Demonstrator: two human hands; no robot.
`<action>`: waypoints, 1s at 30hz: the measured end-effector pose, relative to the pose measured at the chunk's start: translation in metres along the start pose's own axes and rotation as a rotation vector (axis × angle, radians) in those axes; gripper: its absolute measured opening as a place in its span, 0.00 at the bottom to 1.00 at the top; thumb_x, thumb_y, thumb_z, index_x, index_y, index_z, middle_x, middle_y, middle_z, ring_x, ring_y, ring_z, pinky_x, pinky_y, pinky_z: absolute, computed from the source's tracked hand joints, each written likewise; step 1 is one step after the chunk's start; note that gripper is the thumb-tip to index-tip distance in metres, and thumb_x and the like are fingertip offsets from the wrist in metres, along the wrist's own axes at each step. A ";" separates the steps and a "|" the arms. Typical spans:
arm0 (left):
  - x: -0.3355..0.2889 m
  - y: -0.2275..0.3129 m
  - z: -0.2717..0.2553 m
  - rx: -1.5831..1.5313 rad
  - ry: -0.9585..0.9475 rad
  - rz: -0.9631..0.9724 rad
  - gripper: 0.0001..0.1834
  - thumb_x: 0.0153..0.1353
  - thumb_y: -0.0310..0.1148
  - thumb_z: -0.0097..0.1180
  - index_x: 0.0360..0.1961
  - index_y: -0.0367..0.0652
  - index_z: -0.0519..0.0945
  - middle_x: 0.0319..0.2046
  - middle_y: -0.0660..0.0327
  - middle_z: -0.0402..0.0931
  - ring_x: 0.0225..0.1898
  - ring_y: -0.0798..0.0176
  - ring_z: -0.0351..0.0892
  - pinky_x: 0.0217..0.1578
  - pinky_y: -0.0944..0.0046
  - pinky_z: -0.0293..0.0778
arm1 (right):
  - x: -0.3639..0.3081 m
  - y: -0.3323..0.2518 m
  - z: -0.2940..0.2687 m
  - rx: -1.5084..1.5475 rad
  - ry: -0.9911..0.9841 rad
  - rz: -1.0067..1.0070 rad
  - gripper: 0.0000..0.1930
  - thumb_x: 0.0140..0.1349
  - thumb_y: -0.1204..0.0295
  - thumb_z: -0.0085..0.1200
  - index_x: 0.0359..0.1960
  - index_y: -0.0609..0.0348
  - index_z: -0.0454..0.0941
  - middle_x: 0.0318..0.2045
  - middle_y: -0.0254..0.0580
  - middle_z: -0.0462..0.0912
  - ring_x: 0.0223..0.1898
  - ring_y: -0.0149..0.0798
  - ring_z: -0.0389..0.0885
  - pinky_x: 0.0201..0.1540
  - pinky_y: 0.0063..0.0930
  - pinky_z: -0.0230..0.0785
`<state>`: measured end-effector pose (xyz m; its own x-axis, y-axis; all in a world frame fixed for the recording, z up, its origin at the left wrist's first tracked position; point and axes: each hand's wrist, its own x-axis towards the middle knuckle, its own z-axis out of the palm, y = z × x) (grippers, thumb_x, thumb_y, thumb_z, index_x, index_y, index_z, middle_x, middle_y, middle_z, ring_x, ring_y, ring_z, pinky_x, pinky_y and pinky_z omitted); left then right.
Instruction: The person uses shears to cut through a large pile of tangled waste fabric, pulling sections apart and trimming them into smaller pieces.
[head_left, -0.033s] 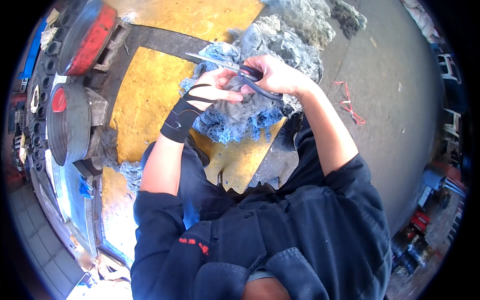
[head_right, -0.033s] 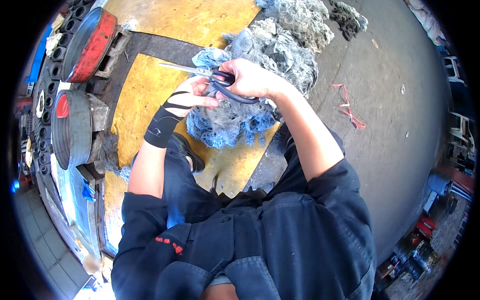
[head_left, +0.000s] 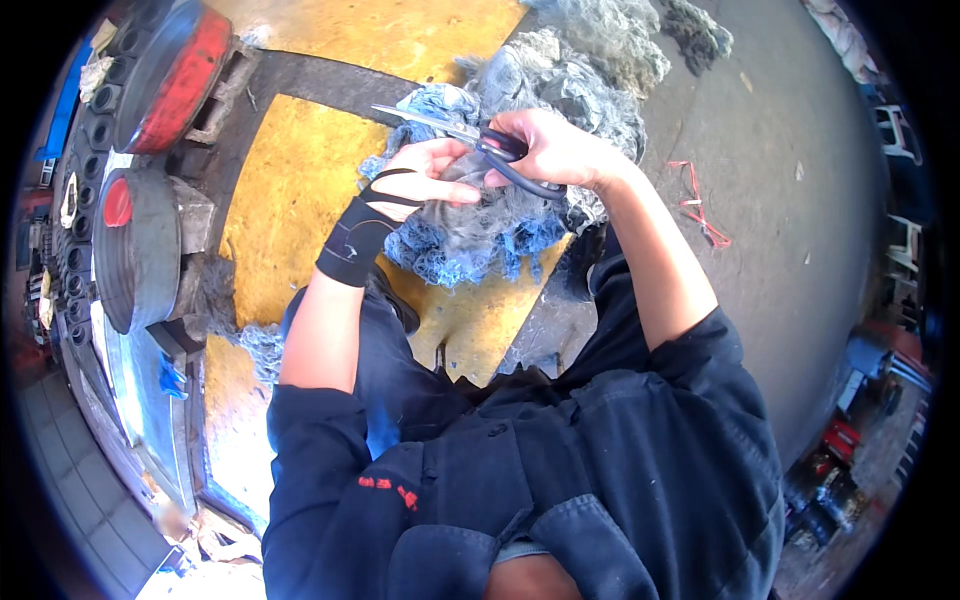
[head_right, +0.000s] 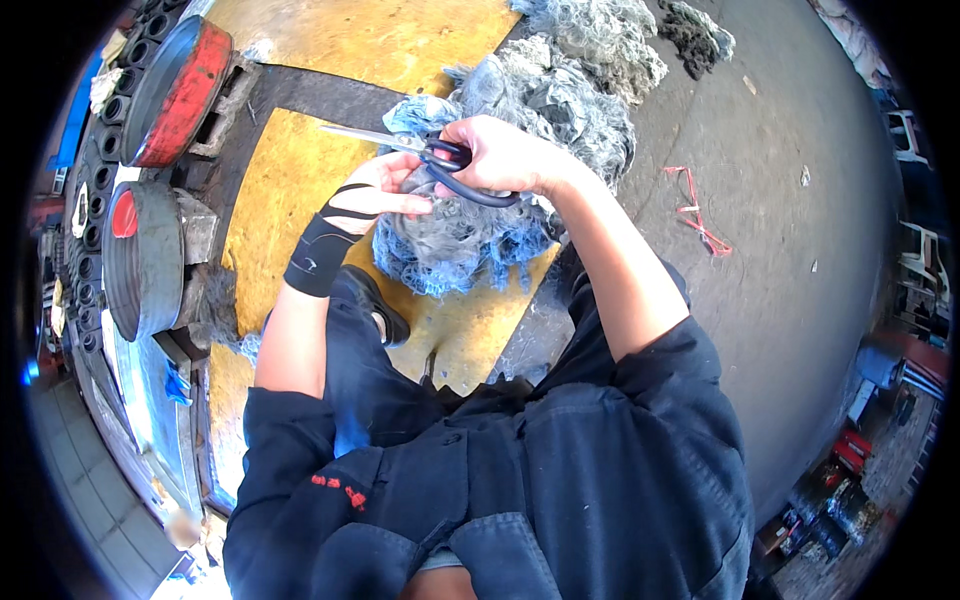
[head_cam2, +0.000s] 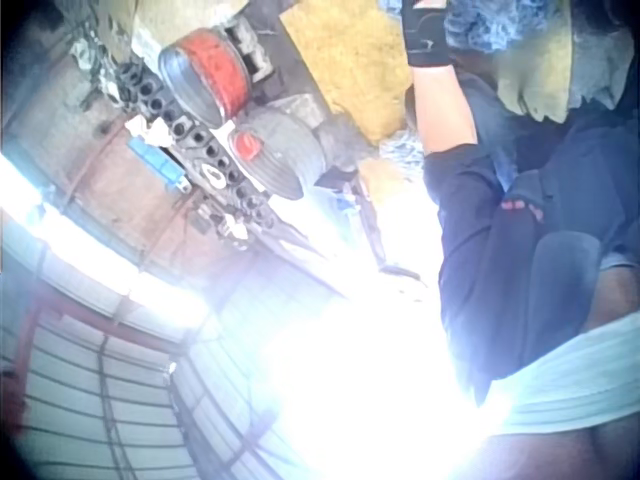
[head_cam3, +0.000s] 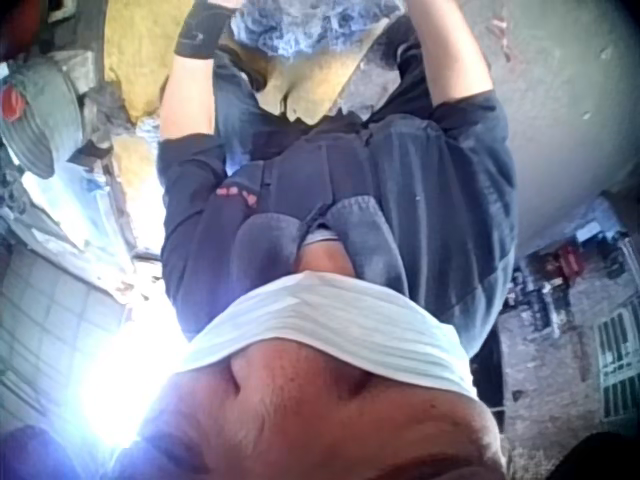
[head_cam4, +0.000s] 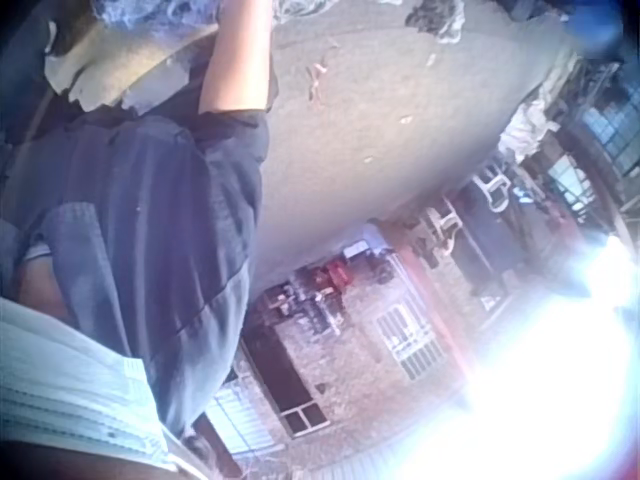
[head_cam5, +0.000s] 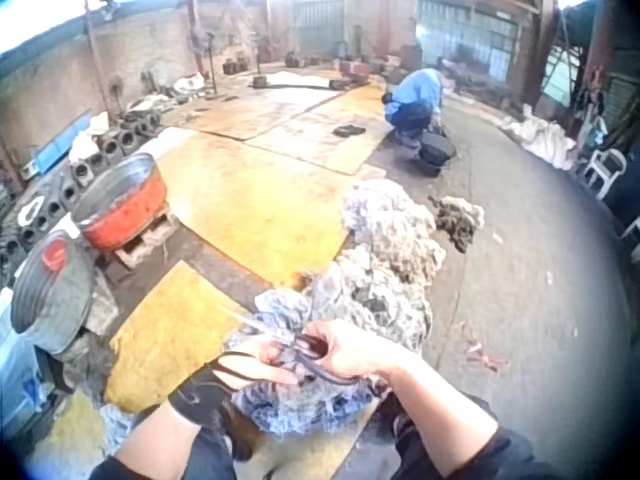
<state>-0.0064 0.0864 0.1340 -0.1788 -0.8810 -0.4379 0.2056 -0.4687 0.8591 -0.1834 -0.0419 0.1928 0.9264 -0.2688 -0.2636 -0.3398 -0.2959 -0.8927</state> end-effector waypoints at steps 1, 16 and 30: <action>-0.001 -0.002 -0.003 -0.006 -0.010 0.027 0.33 0.40 0.20 0.68 0.51 0.33 0.68 0.43 0.60 0.74 0.44 0.68 0.73 0.44 0.69 0.71 | 0.000 0.003 -0.003 -0.024 -0.009 0.011 0.13 0.46 0.71 0.64 0.30 0.63 0.73 0.21 0.29 0.72 0.26 0.24 0.66 0.29 0.22 0.61; -0.018 -0.013 -0.011 -0.251 0.030 0.049 0.14 0.59 0.31 0.54 0.43 0.33 0.73 0.20 0.68 0.69 0.20 0.74 0.67 0.23 0.74 0.63 | 0.019 0.013 0.006 0.120 0.085 0.093 0.10 0.48 0.75 0.57 0.33 0.63 0.75 0.24 0.29 0.75 0.27 0.23 0.70 0.29 0.20 0.64; -0.016 -0.018 -0.016 -0.147 -0.076 0.000 0.10 0.50 0.26 0.59 0.35 0.38 0.77 0.24 0.66 0.75 0.22 0.74 0.70 0.23 0.75 0.64 | 0.023 0.016 0.007 0.210 0.011 0.041 0.14 0.43 0.73 0.67 0.28 0.59 0.74 0.22 0.25 0.74 0.25 0.21 0.67 0.29 0.18 0.60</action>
<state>0.0080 0.1079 0.1216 -0.2504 -0.8762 -0.4118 0.3434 -0.4781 0.8084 -0.1663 -0.0465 0.1704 0.9104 -0.2869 -0.2981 -0.3348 -0.0876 -0.9382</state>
